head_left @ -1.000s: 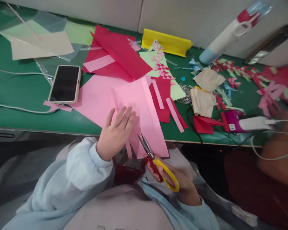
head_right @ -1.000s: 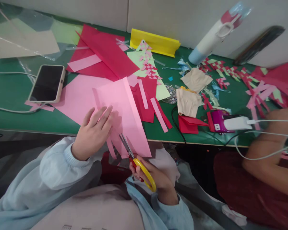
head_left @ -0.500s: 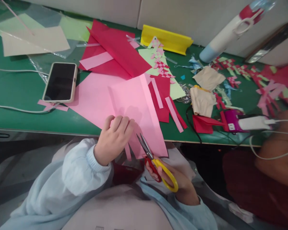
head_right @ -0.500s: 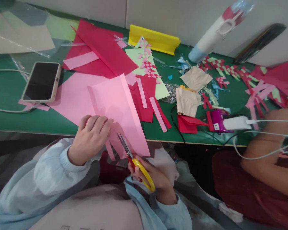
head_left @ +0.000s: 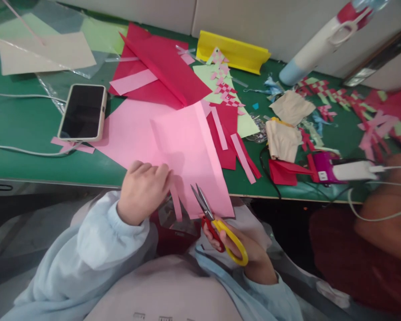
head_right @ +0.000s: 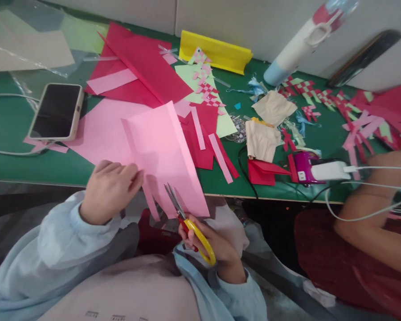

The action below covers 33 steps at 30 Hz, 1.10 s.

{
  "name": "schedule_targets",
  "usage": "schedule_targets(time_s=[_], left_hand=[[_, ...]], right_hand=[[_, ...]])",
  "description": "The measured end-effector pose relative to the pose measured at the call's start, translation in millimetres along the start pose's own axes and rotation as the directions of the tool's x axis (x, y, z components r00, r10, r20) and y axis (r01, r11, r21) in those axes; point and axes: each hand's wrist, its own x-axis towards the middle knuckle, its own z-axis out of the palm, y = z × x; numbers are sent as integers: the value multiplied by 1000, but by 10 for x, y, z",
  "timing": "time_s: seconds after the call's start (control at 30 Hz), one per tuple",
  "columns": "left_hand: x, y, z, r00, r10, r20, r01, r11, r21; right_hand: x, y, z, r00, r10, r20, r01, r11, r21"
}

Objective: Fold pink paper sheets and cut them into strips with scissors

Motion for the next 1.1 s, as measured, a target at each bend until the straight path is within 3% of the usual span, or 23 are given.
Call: schedule_targets(time_s=[0.13,0.23,0.3,0.4,0.5,0.57,0.9,1.1], left_hand=[[-94,-258,-71,961,-273,49,273,962,7],[-180,-354,-126,917,-387,99,390,921,-13],[-252,-346,-136,931,-341,127,351,934,-69],[-381,-243,-98,974,-106,199,151,962,-226],[-481,-100,-26,967,138,216,-47,923,-381],[-505,-29,14,954,208,215,-101,901,-423],[-446,2,62,964,113,242,-2,909,-416],[-392,-59,3,952,65,299,100,858,-504]], right_hand=[[14,-79,30,998,-24,52,28,997,-77],[24,-137,58,996,-24,80,33,993,-112],[25,-146,74,997,-17,74,26,993,-118],[17,-125,93,999,6,42,-2,996,-93],[5,-99,108,1000,6,13,-5,997,-77],[-2,-93,118,1000,6,0,-6,998,-58],[-14,-84,152,1000,21,-1,-21,999,-37],[-1,-107,173,1000,26,-4,-26,997,-70]])
